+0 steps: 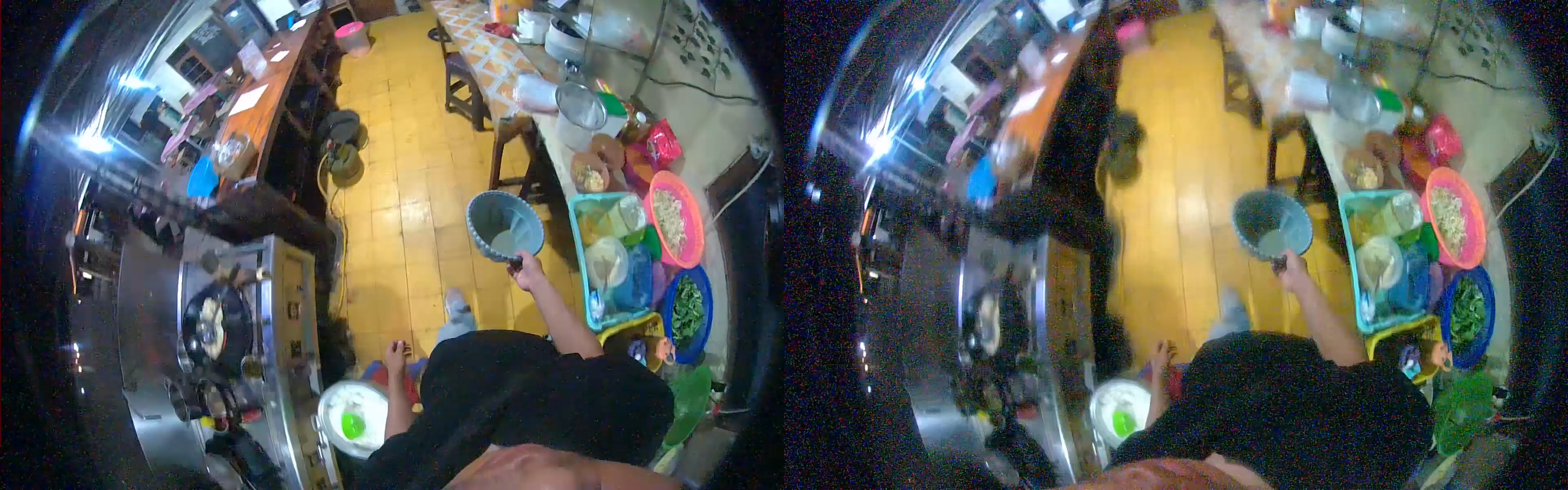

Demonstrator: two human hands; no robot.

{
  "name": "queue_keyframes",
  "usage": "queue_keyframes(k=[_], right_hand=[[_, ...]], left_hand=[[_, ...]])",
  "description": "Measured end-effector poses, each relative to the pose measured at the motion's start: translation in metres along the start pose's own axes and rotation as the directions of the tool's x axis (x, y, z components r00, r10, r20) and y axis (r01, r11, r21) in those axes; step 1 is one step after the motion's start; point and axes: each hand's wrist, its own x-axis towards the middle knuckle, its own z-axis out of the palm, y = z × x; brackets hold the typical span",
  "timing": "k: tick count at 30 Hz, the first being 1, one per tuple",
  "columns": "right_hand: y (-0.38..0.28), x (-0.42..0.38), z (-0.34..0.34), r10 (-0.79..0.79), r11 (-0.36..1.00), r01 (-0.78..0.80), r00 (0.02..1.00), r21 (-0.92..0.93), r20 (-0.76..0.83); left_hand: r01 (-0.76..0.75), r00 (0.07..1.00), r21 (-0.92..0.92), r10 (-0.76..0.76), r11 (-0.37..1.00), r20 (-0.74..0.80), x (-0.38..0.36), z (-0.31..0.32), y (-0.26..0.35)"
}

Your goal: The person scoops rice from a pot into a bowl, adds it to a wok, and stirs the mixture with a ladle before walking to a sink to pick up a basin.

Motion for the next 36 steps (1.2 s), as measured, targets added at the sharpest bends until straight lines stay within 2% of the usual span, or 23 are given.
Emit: queue_keyframes(k=[2, 4, 6, 9, 11, 13, 14, 16, 18, 21, 22, 23, 24, 25, 26, 27, 28, 31, 32, 33, 34, 35, 36], right_hand=[[-0.014, 0.032, 0.035, -0.017, 1.0, 0.017, 1.0, 0.009, -0.013], [-0.046, 0.066, 0.076, -0.007, 0.999, 0.007, 1.0, 0.036, 0.002], [-0.081, 0.097, 0.117, -0.057, 0.995, 0.059, 0.998, 0.079, -0.017], [-0.155, 0.135, 0.188, -0.148, 0.969, 0.149, 0.989, 0.196, -0.021], [-0.206, 0.158, 0.237, -0.171, 0.964, 0.153, 0.983, 0.217, 0.064], [-0.25, 0.23, 0.265, -0.251, 0.954, 0.224, 0.961, 0.197, 0.119], [-0.274, 0.273, 0.276, -0.259, 0.943, 0.219, 0.955, 0.25, 0.143], [-0.307, 0.324, 0.304, -0.252, 0.935, 0.199, 0.955, 0.293, 0.155], [-0.341, 0.348, 0.335, -0.296, 0.916, 0.283, 0.955, 0.283, 0.003], [-0.383, 0.417, 0.352, -0.278, 0.898, 0.266, 0.96, 0.35, -0.016], [-0.396, 0.433, 0.356, -0.194, 0.898, 0.208, 0.978, 0.388, -0.076], [-0.401, 0.434, 0.357, -0.186, 0.901, 0.205, 0.979, 0.382, -0.085], [-0.407, 0.434, 0.361, -0.217, 0.88, 0.212, 0.975, 0.424, -0.037], [-0.411, 0.439, 0.372, -0.246, 0.861, 0.208, 0.969, 0.463, 0.021], [-0.413, 0.462, 0.377, -0.341, 0.832, 0.325, 0.939, 0.449, -0.047], [-0.409, 0.508, 0.356, -0.483, 0.85, 0.461, 0.875, 0.254, 0.029], [-0.405, 0.499, 0.363, -0.401, 0.818, 0.373, 0.916, 0.438, -0.032], [-0.358, 0.533, 0.368, -0.569, 0.819, 0.549, 0.814, 0.167, 0.114], [-0.334, 0.565, 0.358, -0.411, 0.876, 0.357, 0.904, 0.324, 0.117], [-0.302, 0.555, 0.372, -0.409, 0.866, 0.407, 0.911, 0.292, -0.058], [-0.272, 0.525, 0.405, -0.266, 0.933, 0.293, 0.953, 0.211, -0.144], [-0.232, 0.531, 0.408, -0.051, 0.982, -0.054, 0.848, 0.182, 0.528], [-0.19, 0.547, 0.422, 0.175, 0.929, -0.367, 0.315, -0.05, 0.933]], left_hand=[[-0.032, 0.999, 0.034, 0.032, 0.999, -0.001, 0.068, 0.03, 0.053], [-0.128, 0.988, -0.007, 0.128, 0.992, 0.091, 0.117, 0.07, 0.127], [-0.151, 0.982, 0.029, 0.147, 0.988, 0.123, 0.156, 0.105, 0.185], [-0.221, 0.956, 0.108, 0.193, 0.969, 0.219, 0.218, 0.131, 0.236], [-0.26, 0.934, 0.145, 0.211, 0.955, 0.288, 0.255, 0.146, 0.256], [-0.195, 0.968, 0.295, 0.136, 0.935, 0.209, 0.287, 0.154, 0.258], [-0.112, 0.986, 0.376, 0.057, 0.92, 0.154, 0.299, 0.154, 0.256], [-0.247, 0.965, 0.591, 0.25, 0.768, 0.078, 0.331, 0.128, 0.204], [0.115, 0.993, 0.431, -0.091, 0.895, -0.076, 0.302, 0.136, 0.225], [0.313, 0.949, 0.283, -0.287, 0.907, -0.13, 0.28, 0.116, 0.188], [0.366, 0.929, 0.248, -0.339, 0.897, -0.146, 0.277, 0.113, 0.179], [0.413, 0.909, 0.221, -0.386, 0.883, -0.158, 0.276, 0.113, 0.175], [0.445, 0.893, 0.192, -0.416, 0.875, -0.172, 0.277, 0.112, 0.169], [0.463, 0.882, 0.163, -0.433, 0.871, -0.187, 0.28, 0.115, 0.167], [0.474, 0.873, 0.132, -0.445, 0.871, -0.2, 0.283, 0.118, 0.164], [0.476, 0.868, 0.108, -0.448, 0.873, -0.213, 0.286, 0.12, 0.164], [0.473, 0.867, 0.083, -0.446, 0.877, -0.222, 0.288, 0.123, 0.161], [0.421, 0.867, -0.016, -0.407, 0.907, -0.287, 0.301, 0.132, 0.152], [0.398, 0.864, -0.049, -0.393, 0.916, -0.316, 0.308, 0.131, 0.143], [0.381, 0.847, -0.1, -0.391, 0.919, -0.36, 0.314, 0.131, 0.129], [0.254, 0.92, 0.061, -0.222, 0.965, -0.323, 0.307, 0.134, 0.149], [0.369, 0.882, 0.087, -0.319, 0.925, -0.348, 0.336, 0.12, 0.084], [0.263, 0.906, 0.229, -0.159, 0.937, -0.391, 0.324, 0.116, 0.119]])
